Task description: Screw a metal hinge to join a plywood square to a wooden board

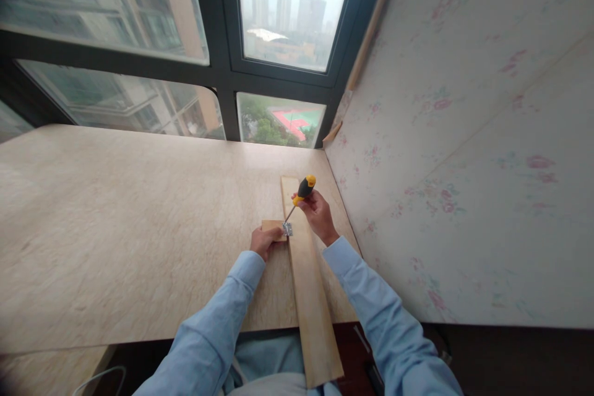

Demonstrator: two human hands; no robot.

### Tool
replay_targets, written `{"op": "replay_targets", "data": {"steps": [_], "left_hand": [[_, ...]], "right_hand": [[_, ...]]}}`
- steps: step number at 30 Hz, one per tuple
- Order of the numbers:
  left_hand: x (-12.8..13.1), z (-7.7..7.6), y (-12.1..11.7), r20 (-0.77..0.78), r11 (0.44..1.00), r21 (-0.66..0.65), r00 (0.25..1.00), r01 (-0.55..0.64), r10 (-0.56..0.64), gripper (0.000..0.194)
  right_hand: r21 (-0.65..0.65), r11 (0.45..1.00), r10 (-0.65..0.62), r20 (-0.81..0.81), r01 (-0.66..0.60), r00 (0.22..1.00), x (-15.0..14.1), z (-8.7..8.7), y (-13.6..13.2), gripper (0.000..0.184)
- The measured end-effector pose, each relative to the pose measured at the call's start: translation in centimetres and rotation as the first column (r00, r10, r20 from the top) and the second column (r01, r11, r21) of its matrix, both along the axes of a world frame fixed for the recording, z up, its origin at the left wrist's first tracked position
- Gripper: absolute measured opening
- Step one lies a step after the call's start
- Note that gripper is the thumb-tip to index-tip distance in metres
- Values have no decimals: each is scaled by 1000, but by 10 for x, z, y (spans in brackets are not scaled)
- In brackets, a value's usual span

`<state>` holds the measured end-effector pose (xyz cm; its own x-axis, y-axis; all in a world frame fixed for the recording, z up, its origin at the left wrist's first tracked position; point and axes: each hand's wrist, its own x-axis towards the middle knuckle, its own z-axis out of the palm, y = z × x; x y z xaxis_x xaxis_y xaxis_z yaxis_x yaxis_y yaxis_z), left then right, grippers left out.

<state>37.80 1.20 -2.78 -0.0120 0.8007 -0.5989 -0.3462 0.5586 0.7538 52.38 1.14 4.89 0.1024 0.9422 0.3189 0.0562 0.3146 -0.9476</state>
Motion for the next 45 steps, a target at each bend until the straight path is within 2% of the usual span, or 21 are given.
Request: {"op": "replay_targets", "data": {"steps": [7, 15, 20, 25, 28, 31, 34, 36, 38, 41, 43, 45], "left_hand": [[0, 1, 0, 15, 1000, 3, 1000, 5, -5, 34], [-1, 2, -1, 32, 1000, 12, 999, 7, -8, 35], [-1, 3, -1, 20, 1000, 15, 1000, 8, -8, 35], [-1, 4, -1, 10, 1000, 16, 1000, 5, -5, 33], [-1, 3, -1, 10, 1000, 13, 1000, 5, -5, 33], [-1, 3, -1, 17, 1000, 13, 1000, 6, -6, 33], [0, 2, -1, 21, 1000, 13, 1000, 7, -8, 34], [0, 2, -1, 23, 1000, 13, 1000, 7, -7, 34], [-1, 2, -1, 26, 1000, 13, 1000, 5, -5, 34], [-1, 4, -1, 27, 1000, 10, 1000, 2, -2, 34], [-1, 5, -1, 28, 1000, 8, 1000, -4, 4, 33], [-1, 5, -2, 32, 1000, 8, 999, -8, 8, 34]], "right_hand": [[1, 999, -33, 3, 33, 999, -8, 3, 0, 45], [30, 998, -57, -16, 57, 998, -6, -10, 3, 44], [28, 997, -74, 67, 73, 995, -5, -19, 5, 40], [-24, 998, -46, 189, 51, 981, -9, -11, 5, 36], [-101, 994, -19, 245, 45, 969, -8, -7, 4, 43], [-185, 982, 69, 141, -42, 988, -4, -4, 3, 53], [-195, 976, 116, 62, -102, 991, -2, 1, 1, 56], [-181, 982, 77, 112, -56, 991, -3, 5, -1, 50], [-146, 988, -12, 220, 45, 975, -7, 7, -2, 44], [-46, 977, -172, 394, 206, 903, -14, 5, -1, 43], [16, 970, -222, 455, 241, 863, -19, 0, 2, 42], [30, 974, -213, 439, 223, 873, -24, -5, 5, 40]]}}
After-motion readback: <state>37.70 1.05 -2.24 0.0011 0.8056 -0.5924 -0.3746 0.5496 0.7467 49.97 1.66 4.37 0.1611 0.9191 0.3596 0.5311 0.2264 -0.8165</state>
